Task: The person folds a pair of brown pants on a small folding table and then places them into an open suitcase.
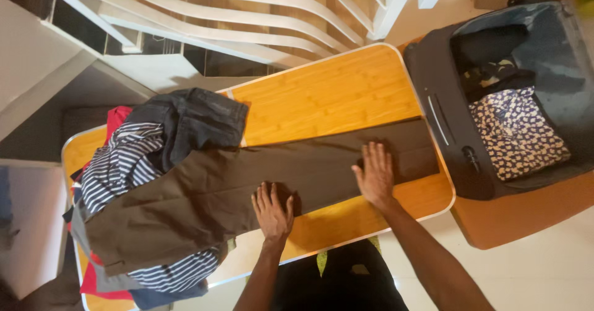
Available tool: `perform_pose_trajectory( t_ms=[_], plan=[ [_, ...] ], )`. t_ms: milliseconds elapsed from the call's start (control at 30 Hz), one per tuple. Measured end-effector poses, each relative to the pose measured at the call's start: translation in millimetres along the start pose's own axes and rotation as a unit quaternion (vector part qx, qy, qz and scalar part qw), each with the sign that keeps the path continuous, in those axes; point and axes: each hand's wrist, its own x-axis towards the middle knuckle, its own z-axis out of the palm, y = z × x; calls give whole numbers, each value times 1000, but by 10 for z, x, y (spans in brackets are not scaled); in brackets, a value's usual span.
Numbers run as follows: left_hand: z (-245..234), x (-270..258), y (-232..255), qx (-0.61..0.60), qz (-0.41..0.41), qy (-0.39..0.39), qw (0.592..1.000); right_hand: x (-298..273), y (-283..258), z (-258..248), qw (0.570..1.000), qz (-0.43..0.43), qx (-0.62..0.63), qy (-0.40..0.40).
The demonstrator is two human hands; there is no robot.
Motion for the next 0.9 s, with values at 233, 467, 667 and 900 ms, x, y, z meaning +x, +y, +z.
perform_pose_trajectory(
  t_ms=[233, 467, 667, 900],
  plan=[
    [474, 679, 548, -44, 104, 10, 994, 379, -627, 91, 980, -177, 67, -63],
    [545, 902, 698, 12, 73, -3, 997, 558, 196, 71, 966, -242, 84, -33],
    [447, 891, 785, 58, 11, -35, 998, 659, 1081, -88, 993, -110, 30, -6],
    [789, 414, 1501, -8, 112, -13, 994, 339, 691, 7, 985, -167, 27, -27]
  ],
)
